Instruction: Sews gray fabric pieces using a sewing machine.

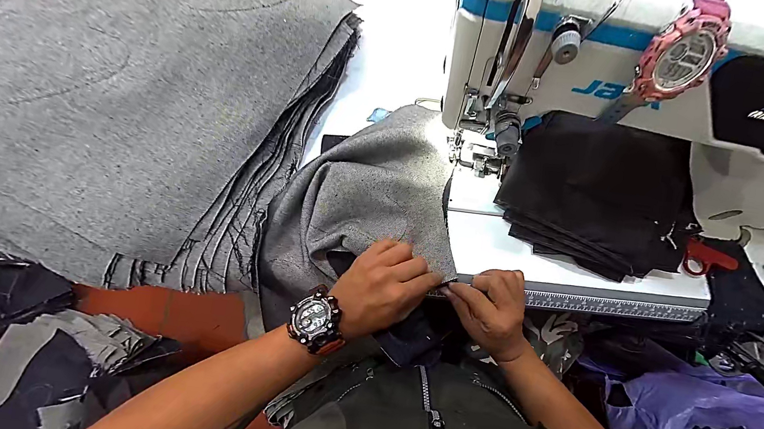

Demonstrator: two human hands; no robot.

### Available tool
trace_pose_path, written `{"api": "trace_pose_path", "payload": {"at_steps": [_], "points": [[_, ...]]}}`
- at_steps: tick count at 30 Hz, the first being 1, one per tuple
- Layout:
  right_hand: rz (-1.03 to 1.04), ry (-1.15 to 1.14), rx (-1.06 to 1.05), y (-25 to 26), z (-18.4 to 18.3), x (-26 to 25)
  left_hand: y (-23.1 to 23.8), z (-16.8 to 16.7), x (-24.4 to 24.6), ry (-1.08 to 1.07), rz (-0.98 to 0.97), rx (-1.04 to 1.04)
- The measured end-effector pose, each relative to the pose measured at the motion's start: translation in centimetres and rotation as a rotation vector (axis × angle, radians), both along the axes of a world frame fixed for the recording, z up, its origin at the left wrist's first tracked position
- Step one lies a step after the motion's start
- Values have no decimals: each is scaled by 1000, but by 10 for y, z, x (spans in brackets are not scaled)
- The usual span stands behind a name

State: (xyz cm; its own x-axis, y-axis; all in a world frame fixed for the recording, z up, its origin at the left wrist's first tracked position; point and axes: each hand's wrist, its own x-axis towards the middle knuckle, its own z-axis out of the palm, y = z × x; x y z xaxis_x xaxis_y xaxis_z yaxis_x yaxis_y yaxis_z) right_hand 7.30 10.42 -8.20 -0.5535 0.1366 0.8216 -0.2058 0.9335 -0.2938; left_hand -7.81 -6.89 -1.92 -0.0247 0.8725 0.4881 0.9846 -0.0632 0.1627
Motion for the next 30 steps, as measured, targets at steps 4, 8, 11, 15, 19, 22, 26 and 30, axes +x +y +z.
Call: {"api": "trace_pose_path", "payload": {"at_steps": [4, 8, 11, 15, 19, 22, 26, 30], "points": [[32, -93, -104, 5, 11, 4, -4, -2, 6, -1, 34, -9], [120, -270, -122, 12, 29, 1, -4, -2, 9, -30, 88, -30], [159, -304, -51, 10, 38, -10, 2, 0, 10, -128, 129, 16], [136, -179, 33, 11, 60, -15, -1, 8, 17, -70, 322, 30], [133, -223, 58, 16, 63, -6, 12, 13, -10, -21, 532, -23], [131, -269, -18, 10, 44, -6, 33, 24, -30, 42, 419, -117], [104, -242, -102, 4, 37, -6, 35, 32, -44, 33, 253, -299], [90, -261, -139, 1, 36, -6, 21, 41, -38, 65, 238, -453]]}}
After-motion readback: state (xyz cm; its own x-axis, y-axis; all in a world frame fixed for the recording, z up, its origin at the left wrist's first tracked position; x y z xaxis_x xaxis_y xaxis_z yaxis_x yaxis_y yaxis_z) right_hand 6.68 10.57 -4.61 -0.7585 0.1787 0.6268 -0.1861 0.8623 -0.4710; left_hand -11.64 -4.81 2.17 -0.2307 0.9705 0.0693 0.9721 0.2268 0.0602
